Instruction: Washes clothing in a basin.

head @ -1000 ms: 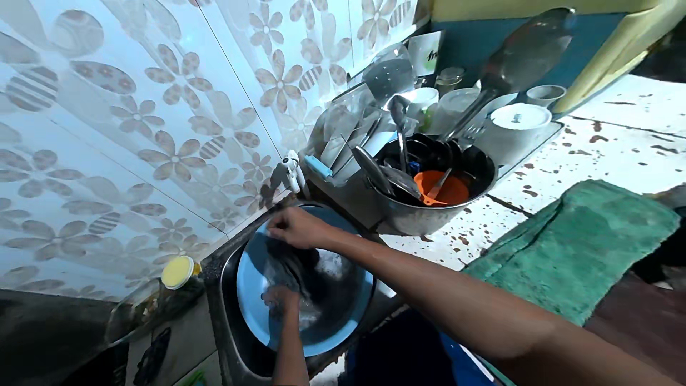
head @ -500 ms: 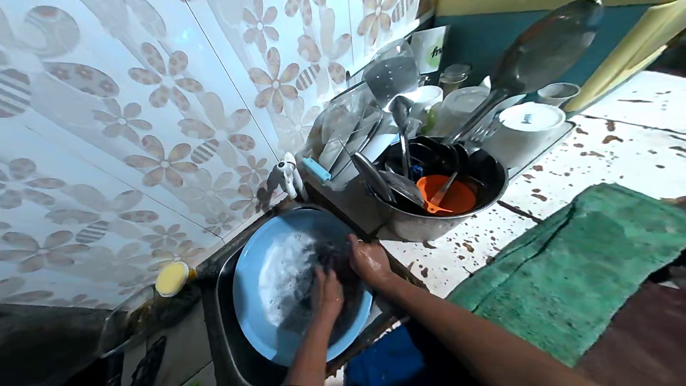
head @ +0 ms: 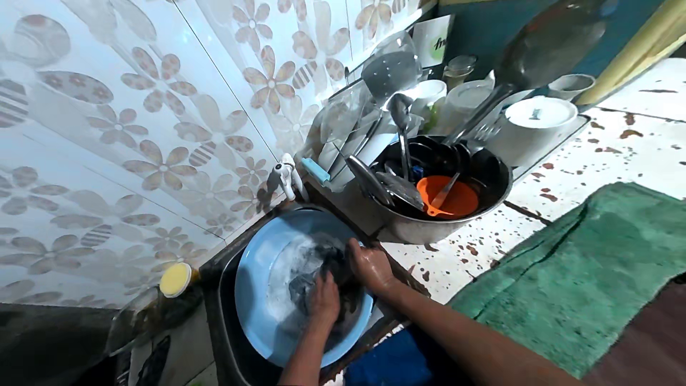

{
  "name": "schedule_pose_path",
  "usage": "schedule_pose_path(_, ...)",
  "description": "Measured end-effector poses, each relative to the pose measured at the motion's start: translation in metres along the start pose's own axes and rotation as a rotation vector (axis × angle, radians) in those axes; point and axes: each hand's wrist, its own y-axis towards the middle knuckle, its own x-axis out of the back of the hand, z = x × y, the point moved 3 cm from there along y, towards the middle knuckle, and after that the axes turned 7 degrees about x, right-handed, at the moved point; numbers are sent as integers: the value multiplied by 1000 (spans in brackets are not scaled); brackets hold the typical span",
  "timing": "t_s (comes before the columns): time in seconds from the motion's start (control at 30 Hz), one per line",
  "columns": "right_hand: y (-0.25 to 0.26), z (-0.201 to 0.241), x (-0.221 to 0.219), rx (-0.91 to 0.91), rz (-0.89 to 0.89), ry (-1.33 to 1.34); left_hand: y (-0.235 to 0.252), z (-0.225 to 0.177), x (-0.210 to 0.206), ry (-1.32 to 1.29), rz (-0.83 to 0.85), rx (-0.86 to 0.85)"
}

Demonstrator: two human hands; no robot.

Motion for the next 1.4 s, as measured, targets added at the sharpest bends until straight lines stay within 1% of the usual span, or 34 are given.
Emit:
schedule_pose_path(0.1,-5,0,-4,-3,-72,30,19,52,21,139,-85,161)
schedule_pose_path(0.17,-5,-1,-3,-8,-85,43,26,85,38,114,-119,270)
schedule_pose_path(0.27,-5,-1,2,-27,4,38,31,120,45,23,-129,426)
schedule_pose_path(0.3,-4,2,2,-25,60,8,30,124,49,-59,-128,451)
schedule_pose_path(0.37,-2,11,2,21,193,-105,28,120,56,-305,-173,426)
schedule_pose_path(0.43,-2,28,0,51,409,-221,26,111,53,-517,-280,386)
schedule_pose_path(0.47,-1,37,-5,66,510,-251,23,104,50,-590,-308,372)
schedule_pose_path(0.5,3,43,-13,92,564,-275,21,98,45,-634,-314,366)
schedule_pose_path(0.57,18,44,-39,115,564,-271,19,87,28,-586,-265,382)
schedule_pose_path(0.67,42,33,-72,-28,503,-73,10,75,10,-390,-65,393)
schedule_pose_path(0.7,43,32,-77,-74,538,-6,5,72,10,-351,34,379)
schedule_pose_path(0.77,38,33,-80,-108,692,59,-3,77,11,-398,216,342)
schedule_pose_path(0.8,35,34,-77,-124,727,54,-4,87,7,-484,259,338)
schedule_pose_path(0.83,32,37,-71,-157,741,29,-3,97,4,-581,245,352)
schedule_pose_path(0.87,30,38,-66,-185,726,-8,-4,104,3,-653,160,384)
schedule_pose_path(0.93,30,41,-64,-219,625,13,-7,104,12,-629,-100,453)
schedule_pose_path(0.97,30,41,-65,-244,538,126,-10,95,18,-630,-206,433)
schedule_pose_path(1.0,31,40,-67,-297,429,307,-11,81,23,-687,-293,355)
schedule_pose_path(1.03,30,39,-70,-383,322,538,-13,65,23,-756,-347,232)
schedule_pose_path(1.07,25,39,-74,-496,210,799,-15,49,20,-801,-343,95)
schedule_pose_path(1.1,18,41,-78,-619,111,1033,-16,37,14,-787,-279,-30)
schedule_pose_path(1.13,8,42,-78,-707,49,1179,-14,33,7,-685,-180,-115)
schedule_pose_path(1.17,-4,40,-77,-750,48,1217,-10,36,3,-515,-102,-154)
schedule_pose_path(1.2,-17,41,-71,-768,83,1154,-4,46,2,-338,-66,-170)
schedule_pose_path(1.23,-26,45,-63,-752,138,1053,6,60,4,-218,-60,-175)
schedule_pose_path(1.3,-37,55,-54,-709,200,939,22,83,12,-152,-107,-137)
schedule_pose_path(1.37,-42,55,-57,-774,220,999,28,89,21,-163,-147,-23)
schedule_pose_path(1.4,-42,54,-57,-817,223,1048,26,82,25,-221,-160,40)
